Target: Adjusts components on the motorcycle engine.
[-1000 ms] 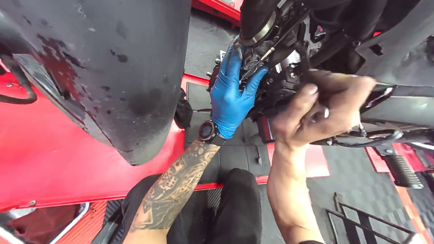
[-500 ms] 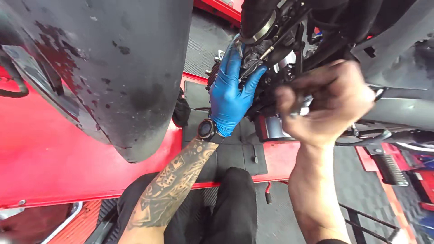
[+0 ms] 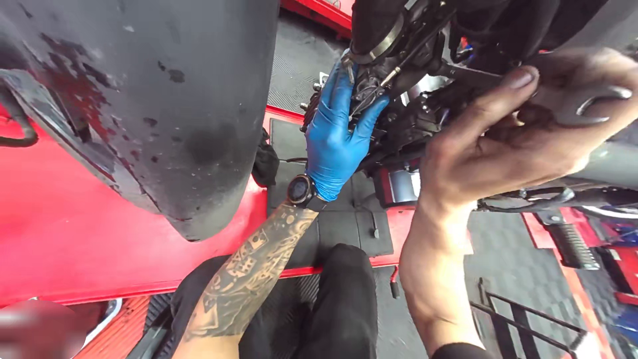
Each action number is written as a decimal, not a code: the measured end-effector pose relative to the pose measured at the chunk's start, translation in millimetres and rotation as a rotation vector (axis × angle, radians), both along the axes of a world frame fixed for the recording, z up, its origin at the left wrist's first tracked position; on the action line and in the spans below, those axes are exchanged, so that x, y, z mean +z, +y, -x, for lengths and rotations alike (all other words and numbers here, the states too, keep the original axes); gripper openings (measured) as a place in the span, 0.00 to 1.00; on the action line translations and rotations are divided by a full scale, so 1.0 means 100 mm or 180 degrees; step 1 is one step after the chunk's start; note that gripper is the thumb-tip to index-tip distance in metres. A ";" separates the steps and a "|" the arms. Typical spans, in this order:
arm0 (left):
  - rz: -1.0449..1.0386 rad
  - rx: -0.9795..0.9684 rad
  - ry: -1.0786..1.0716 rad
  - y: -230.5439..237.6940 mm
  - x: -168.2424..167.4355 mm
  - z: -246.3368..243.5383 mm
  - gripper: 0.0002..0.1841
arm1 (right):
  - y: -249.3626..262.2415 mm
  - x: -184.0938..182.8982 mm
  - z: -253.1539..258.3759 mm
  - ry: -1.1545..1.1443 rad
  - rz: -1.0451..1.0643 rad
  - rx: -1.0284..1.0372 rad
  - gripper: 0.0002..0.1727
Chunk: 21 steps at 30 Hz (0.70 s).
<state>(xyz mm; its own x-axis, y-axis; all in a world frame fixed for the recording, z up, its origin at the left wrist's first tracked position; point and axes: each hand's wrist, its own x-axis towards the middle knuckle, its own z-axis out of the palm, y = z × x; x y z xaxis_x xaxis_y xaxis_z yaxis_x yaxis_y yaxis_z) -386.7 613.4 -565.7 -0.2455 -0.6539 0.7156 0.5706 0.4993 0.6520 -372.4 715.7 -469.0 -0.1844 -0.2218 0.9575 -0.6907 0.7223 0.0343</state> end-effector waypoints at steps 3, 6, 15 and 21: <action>0.0017 0.0023 -0.0012 0.00 0.00 0.00 0.26 | -0.09 -0.05 0.01 0.0138 0.0280 0.0152 0.15; 0.0016 0.0067 -0.0051 0.00 -0.01 0.00 0.27 | -0.15 -0.09 0.01 0.0161 0.0409 0.0132 0.13; -0.0003 0.0007 -0.0062 -0.01 0.01 -0.02 0.27 | -0.13 -0.45 -0.04 0.0360 0.0462 0.0103 0.11; -0.0048 0.0002 -0.0006 0.00 0.00 0.00 0.27 | -0.13 -0.40 -0.05 0.0467 0.0650 0.0060 0.10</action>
<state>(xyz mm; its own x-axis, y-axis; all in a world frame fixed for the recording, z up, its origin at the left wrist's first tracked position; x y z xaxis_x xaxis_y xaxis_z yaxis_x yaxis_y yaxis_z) -386.6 613.8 -565.8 -0.2464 -0.6648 0.7052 0.5689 0.4899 0.6606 -367.8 702.6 -509.1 -0.0379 -0.0231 0.9990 -0.7025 0.7116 -0.0102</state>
